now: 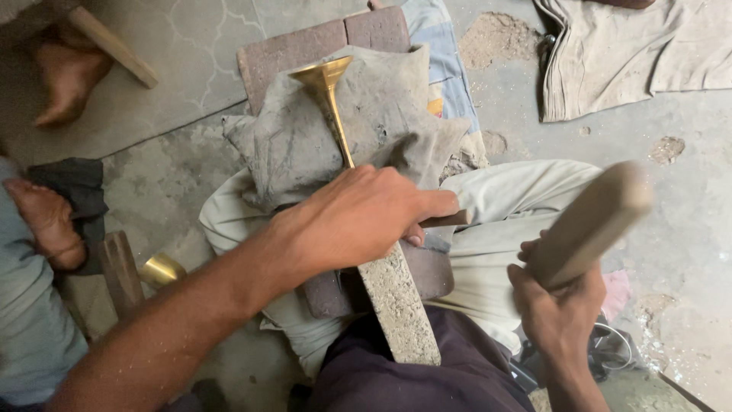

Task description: The person sits on the floor holding a brass goblet against a brick support and repeatedly strikes a punch held against the cup with a wooden mallet, repositioning the goblet between strikes to shape its surface.

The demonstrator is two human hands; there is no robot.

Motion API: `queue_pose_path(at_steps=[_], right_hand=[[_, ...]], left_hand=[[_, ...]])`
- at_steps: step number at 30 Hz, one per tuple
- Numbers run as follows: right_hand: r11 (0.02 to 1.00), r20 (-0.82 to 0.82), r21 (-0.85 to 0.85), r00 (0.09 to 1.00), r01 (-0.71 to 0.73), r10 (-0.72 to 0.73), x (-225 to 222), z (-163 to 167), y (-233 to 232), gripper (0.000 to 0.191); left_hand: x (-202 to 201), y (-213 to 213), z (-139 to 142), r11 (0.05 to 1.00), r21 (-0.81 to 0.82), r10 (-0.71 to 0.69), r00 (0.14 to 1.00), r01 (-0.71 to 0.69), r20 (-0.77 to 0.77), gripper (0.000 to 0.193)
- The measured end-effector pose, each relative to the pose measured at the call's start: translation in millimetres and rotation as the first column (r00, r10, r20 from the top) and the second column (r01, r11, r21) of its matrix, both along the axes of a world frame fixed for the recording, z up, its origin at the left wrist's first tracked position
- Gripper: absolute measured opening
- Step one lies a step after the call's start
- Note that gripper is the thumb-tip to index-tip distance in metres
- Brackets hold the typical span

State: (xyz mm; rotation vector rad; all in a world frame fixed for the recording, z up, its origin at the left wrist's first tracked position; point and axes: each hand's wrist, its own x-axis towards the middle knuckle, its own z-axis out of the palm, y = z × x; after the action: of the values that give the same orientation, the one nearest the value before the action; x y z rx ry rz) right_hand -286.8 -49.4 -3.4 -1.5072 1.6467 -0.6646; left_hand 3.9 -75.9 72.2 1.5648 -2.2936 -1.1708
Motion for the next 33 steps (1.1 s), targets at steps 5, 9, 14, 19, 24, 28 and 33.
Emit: queue_pose_path(at_steps=[5, 9, 14, 19, 24, 28, 33], right_hand=[[0.997, 0.004, -0.063, 0.999, -0.041, 0.042, -2.0, 20.5, -10.3, 0.054], [0.990, -0.036, -0.129, 0.998, -0.050, 0.046, 2.4, 33.2, -27.2, 0.049], [0.935, -0.363, -0.237, 0.917, -0.263, 0.166, 11.7, 50.3, -49.4, 0.043], [0.680, -0.533, -0.460, 0.790, -0.571, 0.302, 42.0, 91.0, -68.4, 0.032], [0.581, -0.584, -0.387, 0.678, -0.716, 0.446, 78.1, 140.3, -90.8, 0.034], [0.602, -0.556, -0.305, 0.652, -0.738, 0.517, 100.8, 161.6, -92.3, 0.037], [0.350, -0.964, -0.029, 0.119, -0.936, 0.239, 98.0, 166.1, -104.2, 0.034]], left_hand=[[14.4, 32.3, 0.0, 0.925, -0.135, 0.317, 0.917, -0.355, -0.242, 0.031], [23.1, 71.7, -13.2, 0.719, -0.090, 0.532, 0.629, -0.689, -0.567, 0.024], [10.8, 94.8, -52.5, 0.639, -0.106, 0.534, 0.538, -0.762, -0.652, 0.020], [5.3, 99.2, -67.4, 0.624, -0.184, 0.489, 0.562, -0.760, -0.667, 0.020], [2.4, 96.7, -66.1, 0.628, -0.200, 0.414, 0.540, -0.752, -0.733, 0.021], [4.1, 93.6, -63.9, 0.618, -0.270, 0.442, 0.610, -0.738, -0.657, 0.024], [9.1, 90.3, -58.0, 0.647, -0.415, 0.412, 0.751, -0.640, -0.515, 0.030]])
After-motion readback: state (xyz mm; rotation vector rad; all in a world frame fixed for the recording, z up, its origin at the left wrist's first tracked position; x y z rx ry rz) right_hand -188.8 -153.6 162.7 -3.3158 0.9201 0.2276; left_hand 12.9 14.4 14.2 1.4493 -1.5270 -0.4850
